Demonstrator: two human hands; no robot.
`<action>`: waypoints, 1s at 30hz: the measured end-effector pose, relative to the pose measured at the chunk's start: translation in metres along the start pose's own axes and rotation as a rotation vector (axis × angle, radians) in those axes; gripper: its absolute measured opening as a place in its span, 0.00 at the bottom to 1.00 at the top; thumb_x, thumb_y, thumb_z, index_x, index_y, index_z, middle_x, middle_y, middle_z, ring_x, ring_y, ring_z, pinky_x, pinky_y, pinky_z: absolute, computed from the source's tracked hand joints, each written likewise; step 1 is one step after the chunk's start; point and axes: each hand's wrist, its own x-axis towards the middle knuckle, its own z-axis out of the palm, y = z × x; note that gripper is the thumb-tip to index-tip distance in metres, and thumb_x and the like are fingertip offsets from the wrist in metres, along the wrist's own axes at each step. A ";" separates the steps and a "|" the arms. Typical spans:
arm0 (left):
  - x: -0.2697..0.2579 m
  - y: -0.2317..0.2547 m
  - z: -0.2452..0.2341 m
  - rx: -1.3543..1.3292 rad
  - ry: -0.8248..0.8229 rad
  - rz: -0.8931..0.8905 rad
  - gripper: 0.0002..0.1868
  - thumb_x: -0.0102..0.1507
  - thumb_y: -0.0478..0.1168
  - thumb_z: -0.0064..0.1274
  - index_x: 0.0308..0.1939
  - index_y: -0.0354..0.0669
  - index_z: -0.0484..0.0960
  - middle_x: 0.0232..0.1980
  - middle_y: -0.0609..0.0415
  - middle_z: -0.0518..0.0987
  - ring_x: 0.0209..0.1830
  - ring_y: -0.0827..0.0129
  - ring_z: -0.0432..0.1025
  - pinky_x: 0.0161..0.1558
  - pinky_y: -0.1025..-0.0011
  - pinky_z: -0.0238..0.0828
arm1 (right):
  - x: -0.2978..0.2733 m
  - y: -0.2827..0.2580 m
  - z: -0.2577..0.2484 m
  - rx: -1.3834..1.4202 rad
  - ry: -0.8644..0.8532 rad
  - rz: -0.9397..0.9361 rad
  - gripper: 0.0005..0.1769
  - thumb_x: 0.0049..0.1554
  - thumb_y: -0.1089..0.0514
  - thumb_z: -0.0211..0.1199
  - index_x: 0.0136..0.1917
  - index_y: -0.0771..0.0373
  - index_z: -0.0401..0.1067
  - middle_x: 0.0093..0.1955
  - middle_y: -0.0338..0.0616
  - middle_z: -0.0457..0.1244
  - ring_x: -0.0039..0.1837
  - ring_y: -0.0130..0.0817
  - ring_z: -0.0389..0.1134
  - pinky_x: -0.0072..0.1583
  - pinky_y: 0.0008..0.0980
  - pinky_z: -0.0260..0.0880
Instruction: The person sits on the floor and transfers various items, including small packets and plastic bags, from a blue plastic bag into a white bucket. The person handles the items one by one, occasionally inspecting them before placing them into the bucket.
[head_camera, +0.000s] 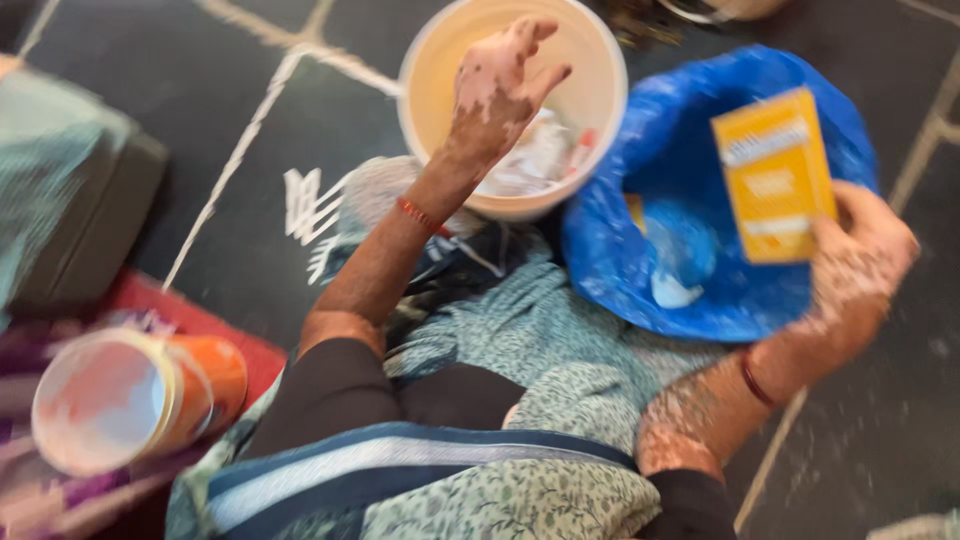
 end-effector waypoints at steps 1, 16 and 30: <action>-0.002 0.014 0.011 -0.013 -0.088 0.020 0.21 0.63 0.45 0.66 0.56 0.40 0.80 0.52 0.48 0.85 0.51 0.57 0.81 0.53 0.62 0.76 | -0.004 -0.007 -0.001 0.109 0.013 0.027 0.19 0.57 0.73 0.60 0.62 0.73 0.77 0.53 0.47 0.71 0.54 0.26 0.70 0.58 0.26 0.70; -0.022 0.100 0.112 -1.238 -0.470 -0.460 0.17 0.66 0.34 0.60 0.57 0.32 0.82 0.53 0.48 0.85 0.48 0.68 0.80 0.50 0.70 0.79 | -0.011 -0.058 0.000 0.747 -0.032 0.059 0.17 0.60 0.72 0.63 0.63 0.74 0.72 0.53 0.46 0.69 0.51 0.29 0.72 0.56 0.26 0.75; -0.001 0.024 -0.014 0.574 -0.355 -0.070 0.33 0.57 0.47 0.72 0.59 0.32 0.76 0.42 0.37 0.82 0.41 0.45 0.77 0.42 0.54 0.72 | -0.026 0.007 -0.049 0.616 0.421 0.157 0.07 0.71 0.66 0.63 0.61 0.73 0.71 0.49 0.52 0.70 0.44 0.34 0.74 0.47 0.27 0.76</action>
